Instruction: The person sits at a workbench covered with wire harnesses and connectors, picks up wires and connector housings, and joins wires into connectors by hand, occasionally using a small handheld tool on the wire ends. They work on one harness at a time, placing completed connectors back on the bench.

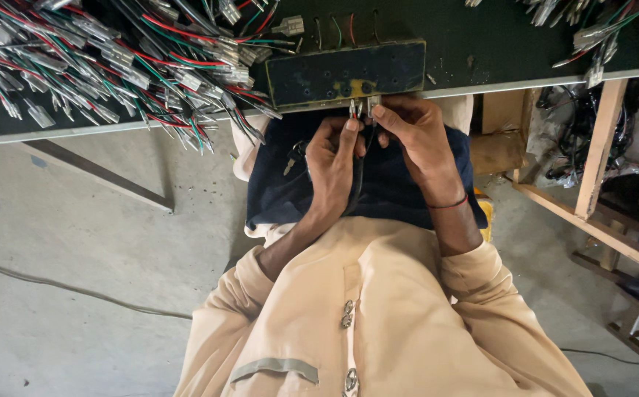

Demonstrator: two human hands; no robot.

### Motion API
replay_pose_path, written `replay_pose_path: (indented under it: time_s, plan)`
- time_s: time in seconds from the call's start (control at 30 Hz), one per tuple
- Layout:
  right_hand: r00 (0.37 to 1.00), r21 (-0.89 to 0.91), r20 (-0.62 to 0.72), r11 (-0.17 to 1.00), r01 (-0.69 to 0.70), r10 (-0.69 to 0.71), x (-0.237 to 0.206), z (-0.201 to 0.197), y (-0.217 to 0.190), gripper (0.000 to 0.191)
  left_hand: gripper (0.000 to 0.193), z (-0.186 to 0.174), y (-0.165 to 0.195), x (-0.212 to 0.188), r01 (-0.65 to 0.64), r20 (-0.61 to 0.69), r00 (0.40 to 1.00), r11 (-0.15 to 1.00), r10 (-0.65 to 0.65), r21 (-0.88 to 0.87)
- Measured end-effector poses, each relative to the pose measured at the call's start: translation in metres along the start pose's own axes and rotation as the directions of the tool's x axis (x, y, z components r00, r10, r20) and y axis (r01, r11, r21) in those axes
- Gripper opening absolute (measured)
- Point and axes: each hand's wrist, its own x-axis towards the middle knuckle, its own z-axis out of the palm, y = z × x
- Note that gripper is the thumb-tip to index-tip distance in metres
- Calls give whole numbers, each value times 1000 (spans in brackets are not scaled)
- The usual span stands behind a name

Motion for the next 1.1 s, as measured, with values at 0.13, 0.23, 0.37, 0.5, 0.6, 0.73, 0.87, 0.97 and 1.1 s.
replay_pose_path:
  time_s: [0.13, 0.23, 0.37, 0.5, 0.6, 0.73, 0.87, 0.97, 1.1]
  plan:
    - [1000, -3, 1, 1000, -5, 5, 0, -1, 1, 21, 23, 0, 0, -2, -6, -1, 1000, 1000, 6, 25]
    - [1000, 1, -3, 1000, -1, 1, 0, -1, 2, 21, 24, -1, 0, -3, 6, 2, 1000, 999, -6, 45]
    - [1000, -7, -17, 1000, -6, 6, 0, -1, 2, 22, 23, -1, -1, -2, 15, 5, 1000, 999, -15, 37]
    - [999, -24, -30, 1000, -13, 13, 0, 0, 1, 23, 24, 1, -1, -3, 11, -8, 1000, 998, -11, 69]
    - [999, -28, -31, 999, -15, 14, 0, 1, -1, 23, 23, 3, 0, -4, 17, -22, 1000, 997, -15, 75]
    - [1000, -3, 6, 1000, 1, -1, 1, 1, -1, 23, 22, 4, 2, -1, -32, -24, 999, 998, 33, 56]
    - [1000, -16, -31, 1000, -3, 2, 0, 3, 1, 23, 20, 6, 1, 6, -48, -49, 998, 999, 47, -27]
    - [1000, -38, -27, 999, 11, -12, -1, 4, 2, 23, 19, 10, 0, 6, -37, -51, 998, 993, 32, -109]
    - [1000, -88, 20, 996, 1, 0, -2, 6, 4, 20, 21, 14, 0, 3, 7, -24, 1000, 981, -12, -194]
